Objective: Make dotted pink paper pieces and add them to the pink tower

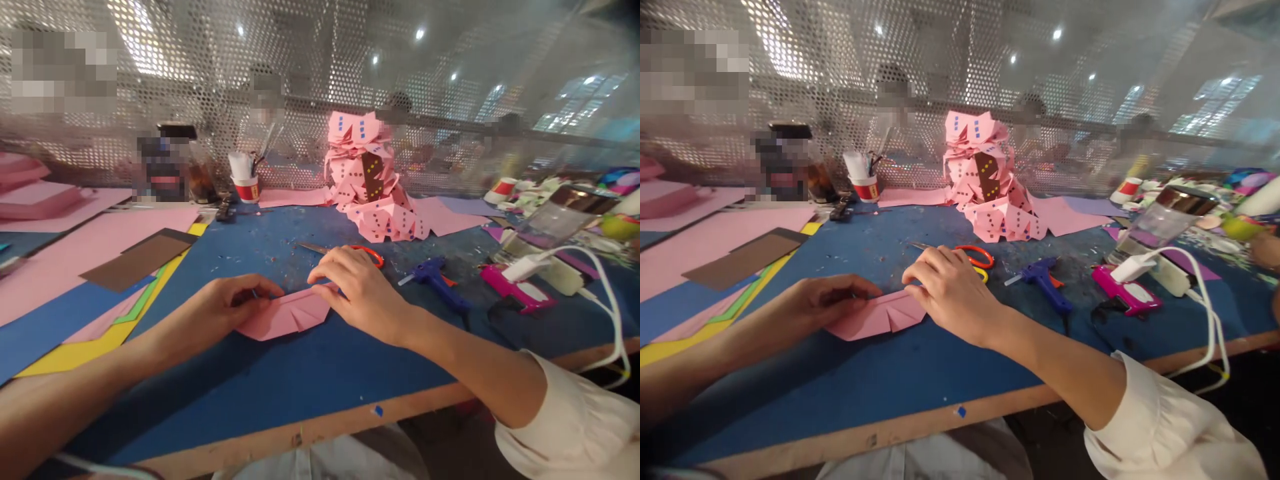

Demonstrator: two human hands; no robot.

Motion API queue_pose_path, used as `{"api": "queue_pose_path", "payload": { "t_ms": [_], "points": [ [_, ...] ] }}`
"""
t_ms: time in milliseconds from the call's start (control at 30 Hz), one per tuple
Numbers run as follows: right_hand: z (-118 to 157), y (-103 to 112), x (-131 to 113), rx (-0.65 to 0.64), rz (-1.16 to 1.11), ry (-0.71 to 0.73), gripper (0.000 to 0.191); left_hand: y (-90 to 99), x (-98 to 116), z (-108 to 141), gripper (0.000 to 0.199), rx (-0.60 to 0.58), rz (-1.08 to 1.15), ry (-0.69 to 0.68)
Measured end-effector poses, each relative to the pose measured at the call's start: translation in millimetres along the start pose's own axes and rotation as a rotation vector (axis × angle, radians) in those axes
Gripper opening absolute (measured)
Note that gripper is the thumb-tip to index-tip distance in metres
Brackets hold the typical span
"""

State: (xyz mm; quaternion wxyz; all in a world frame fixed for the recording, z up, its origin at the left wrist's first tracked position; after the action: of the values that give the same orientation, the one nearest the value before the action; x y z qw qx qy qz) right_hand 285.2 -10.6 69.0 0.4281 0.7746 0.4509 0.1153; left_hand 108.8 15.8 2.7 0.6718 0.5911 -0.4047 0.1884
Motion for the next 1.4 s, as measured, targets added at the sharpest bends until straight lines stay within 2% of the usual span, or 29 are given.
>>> {"api": "queue_pose_path", "payload": {
  "t_ms": [133,233,533,667,867,1033,1200,1267,1400],
  "points": [
    [3.7,-3.0,-22.9,-0.071,-0.087,0.144,0.014,4.8,-3.0,-1.9,0.031,0.029,0.050,0.010],
    [8.4,-12.1,-32.4,-0.146,-0.052,0.204,0.022,5.4,-5.7,-2.7,0.033,0.030,0.100,0.041],
    [11.6,-19.5,-38.7,-0.128,0.165,0.302,0.014,0.6,-8.2,-2.2,0.036,0.004,0.191,0.070],
    [12.9,-22.8,-38.4,-0.136,0.166,0.298,0.019,2.7,-3.0,-0.4,0.029,0.031,0.112,0.026],
    [16.3,-33.3,-33.1,-0.179,0.110,0.240,0.020,5.5,9.9,5.1,0.020,0.105,-0.172,-0.021],
    [16.5,-35.8,-30.3,-0.217,0.074,0.183,0.017,2.7,25.6,10.0,0.016,0.177,-0.319,-0.215],
    [16.9,-37.6,-27.9,-0.238,0.034,0.126,0.016,-8.5,52.5,25.3,0.025,0.163,-0.263,-0.520],
    [16.9,-38.7,-26.0,-0.242,0.003,0.094,0.014,-14.0,57.4,29.5,0.029,0.126,-0.261,-0.569],
    [16.3,-40.0,-22.2,-0.241,-0.036,0.033,0.011,-22.3,56.5,30.6,0.032,0.055,-0.316,-0.575]
  ]
}}
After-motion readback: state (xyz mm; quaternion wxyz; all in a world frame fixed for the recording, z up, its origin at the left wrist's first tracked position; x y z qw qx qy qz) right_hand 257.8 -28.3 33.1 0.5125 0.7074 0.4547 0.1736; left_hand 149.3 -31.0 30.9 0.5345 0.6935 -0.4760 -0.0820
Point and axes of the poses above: each hand's wrist, its own z-axis away from the middle knuckle, its own y-axis out of the back of the hand, x = y × z, the point moved 9 cm from there along -z, towards the middle knuckle, and after that the axes turned 6 degrees about x, right-handed, at the moved point
